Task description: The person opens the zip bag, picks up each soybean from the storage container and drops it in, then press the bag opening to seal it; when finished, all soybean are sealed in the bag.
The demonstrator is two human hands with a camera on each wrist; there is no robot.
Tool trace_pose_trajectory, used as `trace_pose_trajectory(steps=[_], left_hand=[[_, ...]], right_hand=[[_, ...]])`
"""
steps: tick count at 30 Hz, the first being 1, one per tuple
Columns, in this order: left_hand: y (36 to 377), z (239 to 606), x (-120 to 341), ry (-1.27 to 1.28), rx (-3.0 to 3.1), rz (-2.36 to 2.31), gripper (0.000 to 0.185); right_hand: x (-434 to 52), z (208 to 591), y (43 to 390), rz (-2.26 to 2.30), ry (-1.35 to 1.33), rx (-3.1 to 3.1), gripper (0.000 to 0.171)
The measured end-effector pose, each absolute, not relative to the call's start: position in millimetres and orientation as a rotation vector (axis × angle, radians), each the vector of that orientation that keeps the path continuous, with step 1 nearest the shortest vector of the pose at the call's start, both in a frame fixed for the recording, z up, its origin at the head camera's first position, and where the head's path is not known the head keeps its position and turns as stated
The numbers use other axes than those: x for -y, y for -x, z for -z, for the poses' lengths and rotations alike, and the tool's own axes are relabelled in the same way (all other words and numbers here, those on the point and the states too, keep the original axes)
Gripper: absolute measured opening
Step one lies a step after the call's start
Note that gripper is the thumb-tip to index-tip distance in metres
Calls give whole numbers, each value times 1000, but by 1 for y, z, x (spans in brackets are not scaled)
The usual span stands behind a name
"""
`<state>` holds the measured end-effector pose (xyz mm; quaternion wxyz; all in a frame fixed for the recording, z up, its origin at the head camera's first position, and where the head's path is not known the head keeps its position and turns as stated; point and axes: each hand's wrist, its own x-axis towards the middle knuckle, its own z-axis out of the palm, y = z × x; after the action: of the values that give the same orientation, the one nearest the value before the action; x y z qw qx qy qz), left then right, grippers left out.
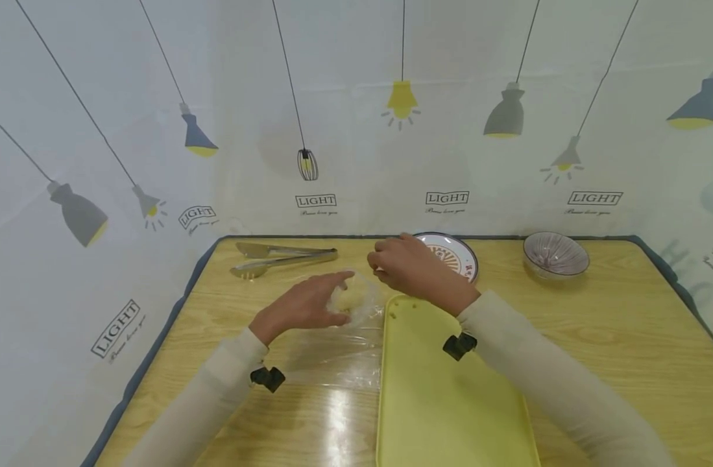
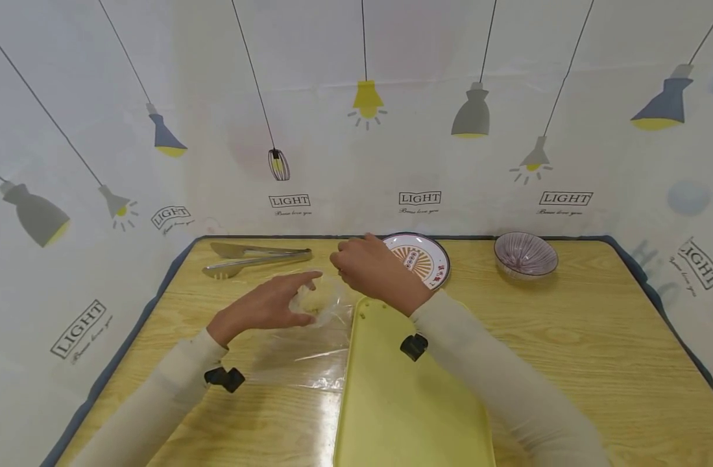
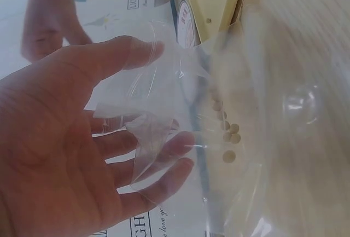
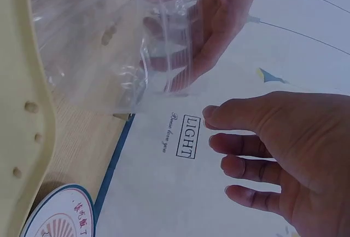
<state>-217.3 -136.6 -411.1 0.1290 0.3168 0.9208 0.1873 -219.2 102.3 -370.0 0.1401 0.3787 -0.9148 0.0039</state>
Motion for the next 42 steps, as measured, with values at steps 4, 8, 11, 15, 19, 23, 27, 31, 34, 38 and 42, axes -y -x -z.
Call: trace_pose_trajectory(steps=[4,8,11,15,19,23,27,31,34,38,42], left_hand=[[217,410,136,-912,-2655,-564,84],[218,411,137,-929,-2649,-572,81],[218,411,137,-960,-2646,-592,79],[217,411,139,-997,-2634,-614,83],[215,411,140,-1013,-2626,-622,88],[214,411,139,-1011,-2615,-630,88],[215,409,139,-997,-2627,-608,85],[216,407,139,-984,-2653,-581,82],[217,405,139,-960,-2661,-566,83],[217,405,139,-912,-2673,-541,85],[217,406,138,-896,-2685,-521,85]], right_hand=[[-87,361,216,-3,-1130,2619,3],[-72,355,213,18,-1166,2635,4],[-62,353,210,45,-1210,2605,6],[-55,355,207,67,-1249,2548,7],[-53,359,207,76,-1251,2541,7],[-53,360,206,87,-1255,2548,9],[-55,360,207,61,-1258,2562,9],[-61,356,208,37,-1241,2588,10],[-69,355,209,40,-1217,2613,9],[-84,360,211,53,-1177,2650,9],[-105,374,214,69,-1124,2697,8]])
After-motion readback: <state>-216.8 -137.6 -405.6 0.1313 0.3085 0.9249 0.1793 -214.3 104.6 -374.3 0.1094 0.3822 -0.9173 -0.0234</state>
